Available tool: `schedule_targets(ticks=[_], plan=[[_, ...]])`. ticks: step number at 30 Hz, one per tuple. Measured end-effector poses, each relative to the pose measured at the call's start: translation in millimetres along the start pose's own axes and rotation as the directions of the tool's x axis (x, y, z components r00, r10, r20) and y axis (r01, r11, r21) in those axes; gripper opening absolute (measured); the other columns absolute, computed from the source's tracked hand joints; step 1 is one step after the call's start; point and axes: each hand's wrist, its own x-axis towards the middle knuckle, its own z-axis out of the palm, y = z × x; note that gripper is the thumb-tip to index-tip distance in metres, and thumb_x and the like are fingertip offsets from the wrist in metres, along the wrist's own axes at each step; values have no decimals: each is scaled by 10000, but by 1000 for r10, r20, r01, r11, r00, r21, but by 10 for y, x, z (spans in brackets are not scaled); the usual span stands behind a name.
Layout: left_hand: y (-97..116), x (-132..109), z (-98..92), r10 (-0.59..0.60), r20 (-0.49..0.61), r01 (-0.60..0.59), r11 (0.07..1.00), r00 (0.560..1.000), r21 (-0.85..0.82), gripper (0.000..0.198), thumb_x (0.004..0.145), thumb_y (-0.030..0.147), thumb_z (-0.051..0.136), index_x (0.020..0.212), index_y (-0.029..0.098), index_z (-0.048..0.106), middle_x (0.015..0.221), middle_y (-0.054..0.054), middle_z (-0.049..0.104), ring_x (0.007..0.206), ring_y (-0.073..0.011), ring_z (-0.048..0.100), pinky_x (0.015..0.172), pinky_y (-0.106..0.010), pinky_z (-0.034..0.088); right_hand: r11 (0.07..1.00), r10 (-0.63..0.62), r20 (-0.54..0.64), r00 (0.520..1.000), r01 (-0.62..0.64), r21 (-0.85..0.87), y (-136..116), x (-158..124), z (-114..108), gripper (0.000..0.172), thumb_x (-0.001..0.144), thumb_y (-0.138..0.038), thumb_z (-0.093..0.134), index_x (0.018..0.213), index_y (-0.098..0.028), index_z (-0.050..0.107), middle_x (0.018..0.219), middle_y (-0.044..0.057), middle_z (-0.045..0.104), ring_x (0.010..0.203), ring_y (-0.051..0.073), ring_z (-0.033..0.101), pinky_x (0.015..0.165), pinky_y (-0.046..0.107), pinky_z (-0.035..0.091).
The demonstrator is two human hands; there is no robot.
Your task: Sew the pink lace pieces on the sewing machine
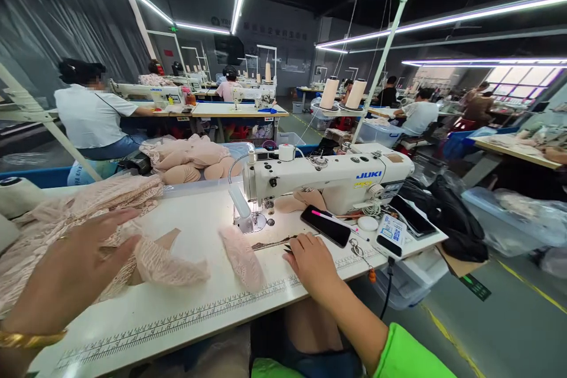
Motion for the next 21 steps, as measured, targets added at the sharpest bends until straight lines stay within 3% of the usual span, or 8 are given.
schedule_targets(ticks=[4,6,9,12,14,16,18,21], plan=[[156,-131,301,160,180,-134,979,971,-151,422,1009,548,476,1250,282,700,1199,-47,776,1014,-261,747,659,-319,616,945,-53,88,995,22,326,-39,77,-23,259,1034,-161,609,1289,-186,644,1068,97,721,966,272,628,852,389,488],[362,-233,604,366,170,-336,924,915,-181,368,1026,393,467,1302,277,681,1281,-54,757,1110,-254,734,819,-346,631,848,-79,118,990,4,529,-243,150,-26,310,1037,-217,640,1345,-204,612,1100,79,724,1015,252,638,889,378,504],[614,-294,959,594,118,-582,804,796,-121,584,933,116,456,1502,223,536,1546,-101,591,1440,-281,532,1122,-441,507,785,-121,135,983,11,619,-584,189,-26,407,960,-327,769,1314,-194,617,1097,71,741,1022,257,643,898,387,502],[703,-297,1034,654,285,-664,744,701,-76,556,833,32,505,1334,211,666,1361,-132,702,1368,-340,570,1118,-542,450,749,-395,99,913,258,610,-745,103,-46,285,999,-336,705,1245,-201,655,1039,66,753,988,247,644,848,369,487],[678,-345,932,610,445,-657,752,656,-62,339,838,30,508,993,214,747,1024,-103,770,1110,-327,682,1072,-580,431,699,-467,81,880,312,644,-690,23,-71,269,1046,-356,636,1273,-212,650,1049,65,754,982,226,651,851,355,486],[611,-434,758,541,576,-597,794,613,-111,254,865,61,514,809,215,709,864,-62,744,923,-278,687,1030,-544,431,732,-299,121,946,146,666,-547,-25,-80,244,1061,-330,607,1269,-208,648,1045,68,748,965,215,654,850,343,498],[526,-507,581,496,641,-463,854,587,-236,163,872,169,596,829,248,731,872,-30,748,880,-254,674,943,-440,460,763,-56,201,978,-88,640,-411,-15,-53,174,1048,-258,612,1200,-195,669,1019,70,738,954,219,652,841,342,512],[426,-452,462,425,611,-232,899,668,-372,197,910,424,634,944,297,781,919,-23,764,882,-253,677,809,-349,475,760,64,274,960,-225,610,-393,97,55,124,1007,-226,680,1121,-181,696,998,64,727,974,231,647,862,355,522]])
